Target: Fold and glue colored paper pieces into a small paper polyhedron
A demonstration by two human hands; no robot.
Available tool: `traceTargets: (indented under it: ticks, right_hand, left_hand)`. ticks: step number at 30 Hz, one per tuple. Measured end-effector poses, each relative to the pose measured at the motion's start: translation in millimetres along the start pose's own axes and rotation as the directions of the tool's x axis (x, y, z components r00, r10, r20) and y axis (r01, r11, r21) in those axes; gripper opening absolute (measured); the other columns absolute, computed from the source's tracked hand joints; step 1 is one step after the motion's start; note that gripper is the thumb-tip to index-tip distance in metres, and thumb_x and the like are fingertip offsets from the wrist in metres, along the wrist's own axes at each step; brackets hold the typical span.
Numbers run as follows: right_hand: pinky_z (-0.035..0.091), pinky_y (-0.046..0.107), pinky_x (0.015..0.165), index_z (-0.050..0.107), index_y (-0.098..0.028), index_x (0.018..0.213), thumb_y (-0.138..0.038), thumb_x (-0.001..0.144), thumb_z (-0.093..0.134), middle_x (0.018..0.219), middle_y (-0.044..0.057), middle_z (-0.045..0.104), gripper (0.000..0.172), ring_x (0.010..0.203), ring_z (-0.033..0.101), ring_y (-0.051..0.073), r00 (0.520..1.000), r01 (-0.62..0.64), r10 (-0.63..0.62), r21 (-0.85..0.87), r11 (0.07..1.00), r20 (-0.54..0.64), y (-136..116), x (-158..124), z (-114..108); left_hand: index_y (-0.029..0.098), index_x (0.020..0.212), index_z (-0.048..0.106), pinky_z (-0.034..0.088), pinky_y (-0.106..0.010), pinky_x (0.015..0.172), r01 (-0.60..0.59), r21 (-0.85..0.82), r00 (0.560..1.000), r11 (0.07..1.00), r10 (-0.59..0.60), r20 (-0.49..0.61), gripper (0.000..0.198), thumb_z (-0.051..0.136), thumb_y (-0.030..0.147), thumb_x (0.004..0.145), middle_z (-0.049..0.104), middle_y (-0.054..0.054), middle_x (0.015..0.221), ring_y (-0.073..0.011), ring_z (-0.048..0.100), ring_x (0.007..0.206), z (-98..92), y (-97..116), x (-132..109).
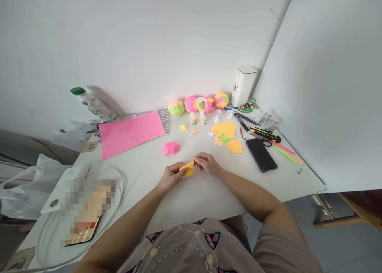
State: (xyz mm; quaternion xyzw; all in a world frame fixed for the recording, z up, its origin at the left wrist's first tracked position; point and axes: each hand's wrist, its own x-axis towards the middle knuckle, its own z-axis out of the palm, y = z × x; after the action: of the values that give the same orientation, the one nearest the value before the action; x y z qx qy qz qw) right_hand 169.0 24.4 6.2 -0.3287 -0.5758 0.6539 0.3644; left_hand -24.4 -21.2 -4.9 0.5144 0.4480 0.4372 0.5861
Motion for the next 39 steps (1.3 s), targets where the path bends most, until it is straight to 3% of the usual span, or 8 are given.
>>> traceTargets:
  ticks: [4, 7, 13, 21, 39]
  right_hand:
    - [0.041, 0.024, 0.055, 0.063, -0.018, 0.086, -0.044, 0.081, 0.062, 0.068, -0.002, 0.056, 0.026, 0.056, 0.049, 0.01, 1.0, -0.001, 0.001, -0.014, 1.0, 0.004, 0.2, -0.6, 2.8]
    - [0.042, 0.024, 0.054, 0.064, -0.017, 0.081, -0.04, 0.077, 0.067, 0.071, -0.001, 0.058, 0.024, 0.058, 0.049, 0.009, 1.0, 0.002, 0.0, -0.105, 0.995, 0.019, -1.2, -1.6, 5.1]
    - [0.042, 0.024, 0.053, 0.062, -0.017, 0.077, -0.038, 0.076, 0.066, 0.063, -0.003, 0.056, 0.022, 0.054, 0.05, 0.009, 0.999, -0.027, 0.021, -0.129, 0.991, -0.042, -1.1, -2.4, 4.3]
    - [0.045, 0.024, 0.051, 0.065, -0.016, 0.078, -0.04, 0.073, 0.069, 0.067, -0.001, 0.061, 0.024, 0.051, 0.052, 0.009, 1.0, -0.007, 0.004, -0.148, 0.989, -0.023, -3.7, -2.0, 7.1]
    - [0.042, 0.024, 0.05, 0.067, -0.016, 0.079, -0.04, 0.076, 0.068, 0.055, -0.003, 0.057, 0.024, 0.048, 0.051, 0.009, 1.0, 0.011, -0.014, -0.152, 0.988, -0.023, 3.3, -0.4, 5.3]
  left_hand:
    - [0.017, 0.08, 0.071, 0.04, -0.024, 0.058, 0.014, 0.0, 1.0, 1.0, -0.014, -0.001, 0.025, 0.069, 0.042, 0.075, 0.058, 0.0, 0.071, -0.011, 0.051, 0.064, 0.0, 0.6, -0.4]
    - [0.017, 0.08, 0.07, 0.042, -0.024, 0.059, 0.009, 0.008, 1.0, 1.0, -0.009, 0.007, 0.027, 0.069, 0.043, 0.075, 0.061, -0.001, 0.072, -0.0115, 0.053, 0.064, 0.7, 0.5, -0.2]
    - [0.016, 0.079, 0.067, 0.045, -0.025, 0.061, 0.021, -0.073, 0.998, 0.997, -0.025, -0.051, 0.029, 0.071, 0.044, 0.073, 0.065, -0.002, 0.074, -0.013, 0.058, 0.068, 2.3, -3.7, 1.5]
    - [0.016, 0.079, 0.067, 0.047, -0.025, 0.063, 0.018, -0.088, 0.999, 0.996, -0.021, -0.034, 0.026, 0.07, 0.042, 0.074, 0.065, -0.002, 0.074, -0.0131, 0.06, 0.069, 1.5, -6.6, 1.6]
    - [0.016, 0.073, 0.068, 0.048, -0.028, 0.063, 0.028, -0.177, 0.995, 0.984, -0.044, -0.09, 0.025, 0.074, 0.04, 0.07, 0.063, -0.001, 0.069, -0.0136, 0.059, 0.066, 4.4, 3.5, 1.0]
